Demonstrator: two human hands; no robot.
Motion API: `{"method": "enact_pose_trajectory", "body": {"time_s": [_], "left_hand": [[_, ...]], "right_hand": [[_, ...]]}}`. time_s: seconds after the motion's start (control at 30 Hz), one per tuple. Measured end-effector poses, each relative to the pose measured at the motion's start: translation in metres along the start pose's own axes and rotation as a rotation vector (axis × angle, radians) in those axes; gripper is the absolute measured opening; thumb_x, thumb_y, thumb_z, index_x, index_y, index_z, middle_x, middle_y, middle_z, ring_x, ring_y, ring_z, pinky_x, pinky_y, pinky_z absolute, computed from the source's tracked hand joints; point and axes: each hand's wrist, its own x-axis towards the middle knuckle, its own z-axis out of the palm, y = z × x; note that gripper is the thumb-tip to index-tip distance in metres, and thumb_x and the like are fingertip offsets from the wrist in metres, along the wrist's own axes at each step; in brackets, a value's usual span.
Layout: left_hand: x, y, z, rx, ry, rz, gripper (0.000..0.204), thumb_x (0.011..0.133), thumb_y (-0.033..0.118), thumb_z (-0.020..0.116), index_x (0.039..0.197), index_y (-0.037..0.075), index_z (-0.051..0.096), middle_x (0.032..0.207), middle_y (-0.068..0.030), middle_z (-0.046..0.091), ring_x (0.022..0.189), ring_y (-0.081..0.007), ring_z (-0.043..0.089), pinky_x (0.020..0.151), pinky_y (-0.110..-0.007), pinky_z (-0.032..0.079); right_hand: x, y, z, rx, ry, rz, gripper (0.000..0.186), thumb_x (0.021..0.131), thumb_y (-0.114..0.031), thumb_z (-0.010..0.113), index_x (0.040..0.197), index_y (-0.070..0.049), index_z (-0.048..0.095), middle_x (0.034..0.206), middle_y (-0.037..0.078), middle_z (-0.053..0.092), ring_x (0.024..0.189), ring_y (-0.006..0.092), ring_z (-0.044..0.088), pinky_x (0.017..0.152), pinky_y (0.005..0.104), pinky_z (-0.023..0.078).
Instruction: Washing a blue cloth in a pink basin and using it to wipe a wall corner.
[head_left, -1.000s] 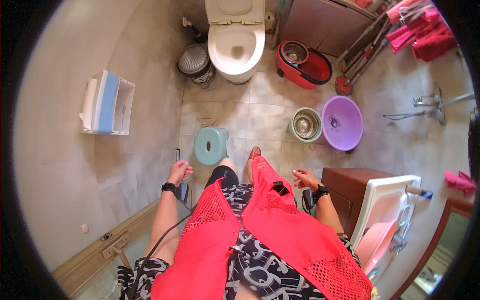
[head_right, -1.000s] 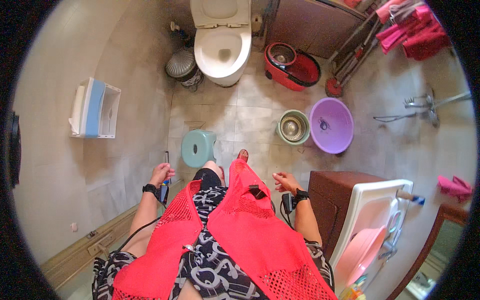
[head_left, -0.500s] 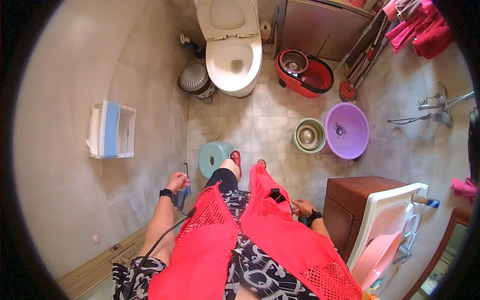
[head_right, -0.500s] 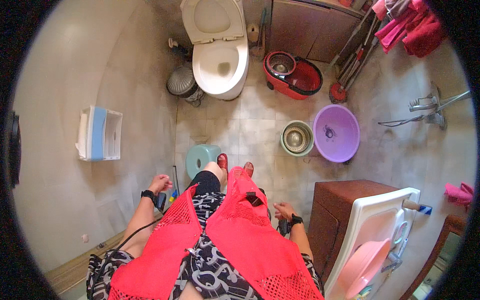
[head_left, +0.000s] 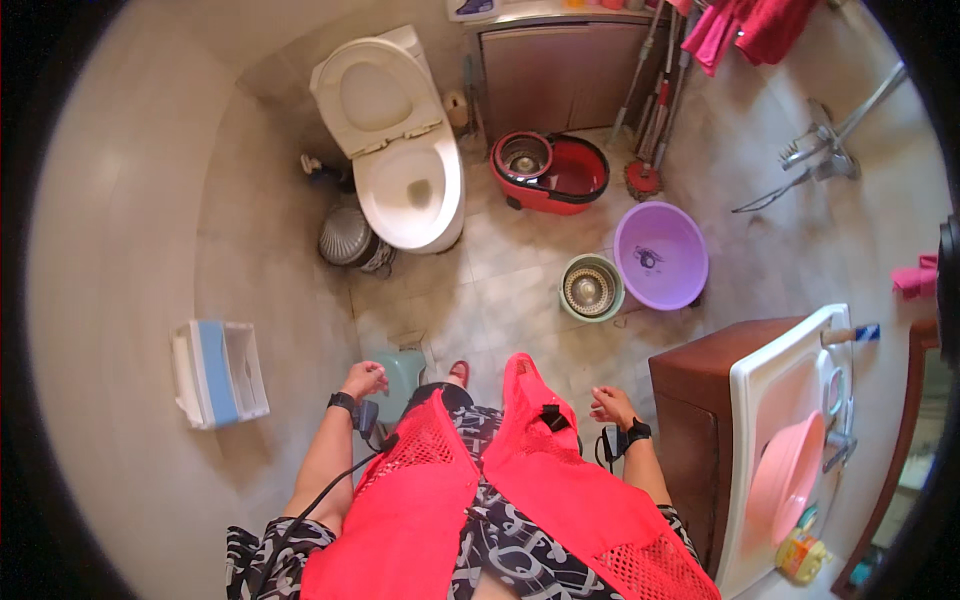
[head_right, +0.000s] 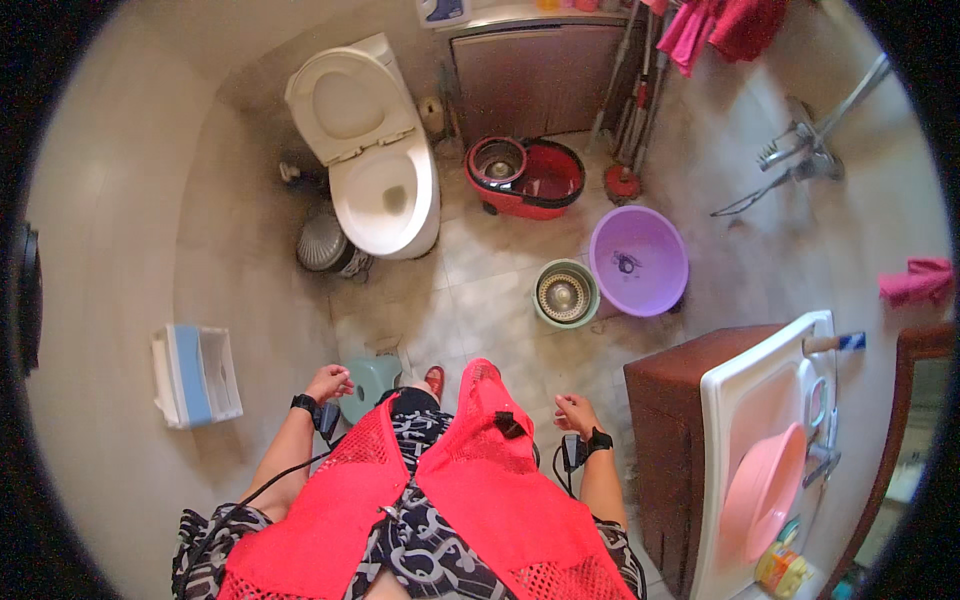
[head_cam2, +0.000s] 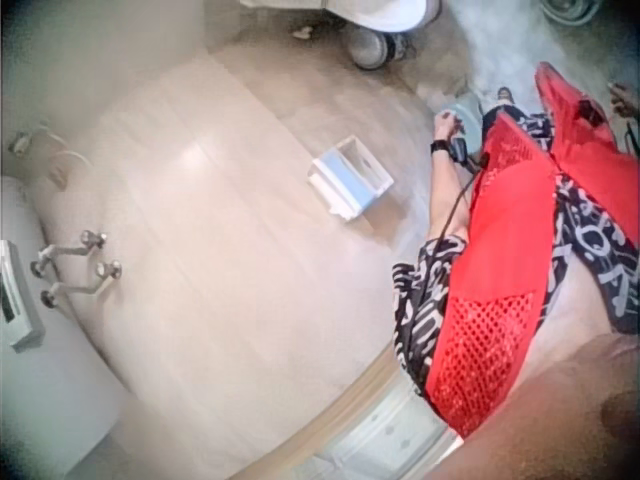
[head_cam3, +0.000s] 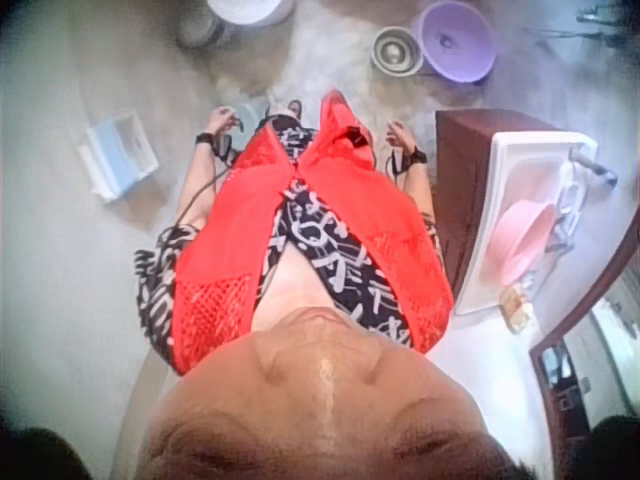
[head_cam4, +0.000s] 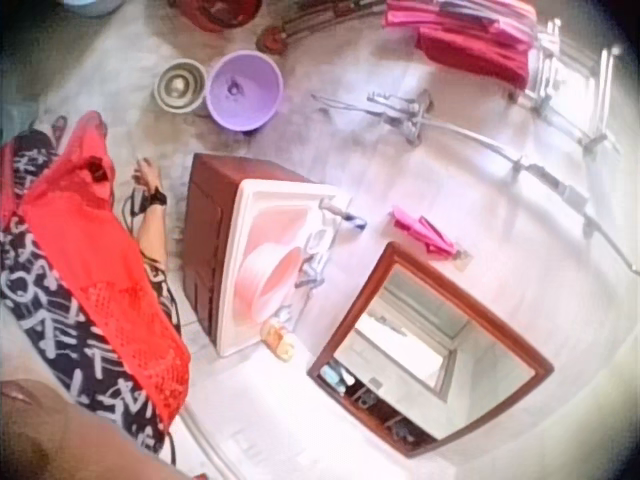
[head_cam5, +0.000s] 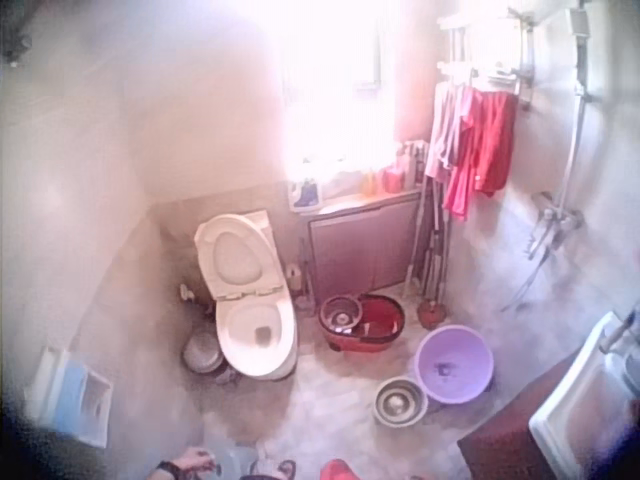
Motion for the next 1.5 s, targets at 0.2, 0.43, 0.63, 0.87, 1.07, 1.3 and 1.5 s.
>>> {"method": "enact_pose_trajectory", "body": {"time_s": [0.2,0.43,0.63,0.87,1.07,1.3,1.5], "left_hand": [[0.052,0.025,-0.018,0.086,-0.121,0.132,0.026,0.087,0.028,0.06,0.102,0.007,0.059,0.084,-0.0072,0.068,0.068,-0.0159,0.066,0.053,-0.026,0.047],[0.098,0.061,-0.004,0.102,-0.277,0.228,0.02,0.087,0.019,0.06,0.099,0.003,0.059,0.077,-0.0082,0.064,0.06,-0.0163,0.064,0.051,-0.027,0.049],[0.142,0.05,-0.007,0.053,-0.429,0.223,0.01,0.076,0.005,0.066,0.083,-0.001,0.066,0.071,-0.007,0.063,0.058,-0.0151,0.061,0.053,-0.028,0.052],[0.133,0.08,0.003,0.221,-0.461,0.202,0.011,0.073,0.0,0.068,0.083,-0.002,0.065,0.068,-0.0083,0.062,0.054,-0.0143,0.058,0.047,-0.028,0.046],[0.136,0.094,0.023,0.283,-0.458,0.238,0.018,0.074,0.002,0.07,0.088,-0.002,0.061,0.068,-0.0076,0.061,0.054,-0.0151,0.06,0.046,-0.029,0.045],[0.147,0.079,0.024,0.309,-0.497,0.273,0.02,0.074,0.004,0.07,0.09,-0.005,0.062,0.07,-0.0097,0.063,0.056,-0.0166,0.061,0.046,-0.03,0.046],[0.129,0.082,0.049,0.342,-0.493,0.253,0.019,0.074,0.006,0.07,0.089,-0.005,0.063,0.07,-0.0095,0.064,0.058,-0.0164,0.063,0.048,-0.028,0.049]], "right_hand": [[-0.027,0.07,0.025,0.167,0.108,0.024,0.034,0.089,-0.034,0.061,0.103,-0.004,0.052,0.086,0.012,0.059,0.066,0.0231,0.063,0.053,0.0344,0.052],[-0.126,0.125,0.125,-0.039,0.192,0.153,0.023,0.088,-0.019,0.057,0.098,0.001,0.058,0.073,0.01,0.06,0.054,0.0174,0.056,0.048,0.0317,0.046],[-0.125,0.189,0.164,-0.05,0.281,0.073,0.031,0.086,-0.021,0.058,0.109,-0.001,0.062,0.079,0.009,0.065,0.06,0.0148,0.057,0.053,0.0303,0.046],[-0.124,0.187,0.203,0.099,0.476,0.011,0.037,0.085,-0.028,0.062,0.109,0.0,0.063,0.082,0.008,0.066,0.068,0.0155,0.06,0.059,0.0306,0.048],[-0.127,0.212,0.231,0.347,0.38,-0.12,0.027,0.087,-0.023,0.061,0.104,-0.003,0.064,0.08,0.002,0.063,0.067,0.0111,0.058,0.057,0.0277,0.048],[-0.158,0.201,0.256,0.53,0.403,-0.114,0.025,0.087,-0.025,0.061,0.101,-0.004,0.065,0.08,0.002,0.064,0.065,0.0142,0.06,0.055,0.0284,0.047],[-0.147,0.256,0.269,0.954,0.299,0.006,0.027,0.085,-0.027,0.059,0.092,-0.001,0.066,0.081,0.005,0.065,0.066,0.018,0.061,0.058,0.0317,0.048]]}}
